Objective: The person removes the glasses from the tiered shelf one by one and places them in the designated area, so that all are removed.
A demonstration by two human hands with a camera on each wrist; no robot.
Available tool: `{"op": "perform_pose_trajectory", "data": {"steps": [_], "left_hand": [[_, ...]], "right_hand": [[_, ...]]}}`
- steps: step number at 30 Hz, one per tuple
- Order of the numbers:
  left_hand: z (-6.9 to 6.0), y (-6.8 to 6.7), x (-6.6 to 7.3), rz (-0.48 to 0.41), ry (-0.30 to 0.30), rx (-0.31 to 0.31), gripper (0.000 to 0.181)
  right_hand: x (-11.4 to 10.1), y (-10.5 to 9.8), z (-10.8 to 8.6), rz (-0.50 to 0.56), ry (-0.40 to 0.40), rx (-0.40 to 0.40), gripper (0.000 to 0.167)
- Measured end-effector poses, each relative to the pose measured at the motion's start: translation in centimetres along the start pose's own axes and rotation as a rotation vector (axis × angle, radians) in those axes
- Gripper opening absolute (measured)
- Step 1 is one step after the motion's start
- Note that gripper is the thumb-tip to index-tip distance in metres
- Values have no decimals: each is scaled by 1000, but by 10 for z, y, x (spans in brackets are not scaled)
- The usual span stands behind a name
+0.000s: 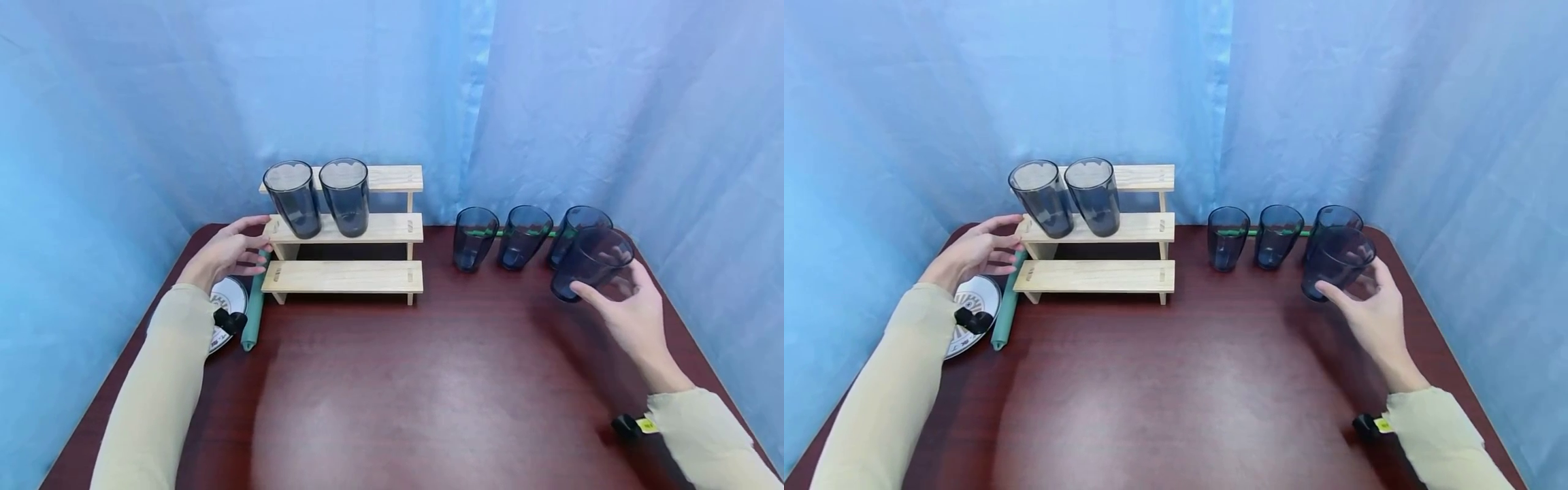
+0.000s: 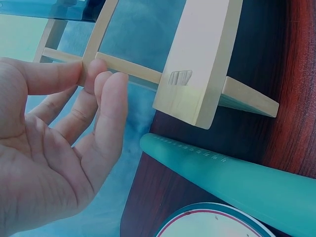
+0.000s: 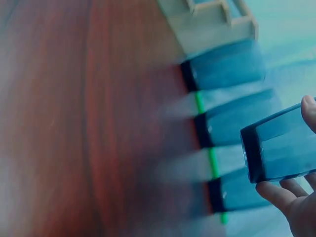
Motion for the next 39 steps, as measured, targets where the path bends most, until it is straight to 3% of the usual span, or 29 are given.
{"op": "perform_pose_trajectory", "data": {"steps": [6,12,20,26,39], "left_hand": [[-1,0,5,3,12,0,64],[-2,-1,3,2,12,6,63],[-2,3,-3,-6,4,-14,64],[-3,0,-2,-7,7,3,63],[-3,-1,-2,-13,5,9,63]], "right_hand": [[27,-9,0,-48,43,23,76],[42,-9,1,-5,96,37,77],[56,-7,3,-34,74,3,78],[64,-1,9,-44,59,-15,79],[64,2,24,-75,36,-138,82]]}}
Point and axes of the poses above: each hand's wrist, its own z-axis towards the middle knuckle, its own y-axis out of the palm, x = y × z, the point moved 6 cm from there along z, towards the middle knuckle, and after that the axes turned 9 degrees about x, right-handed, at the moved point
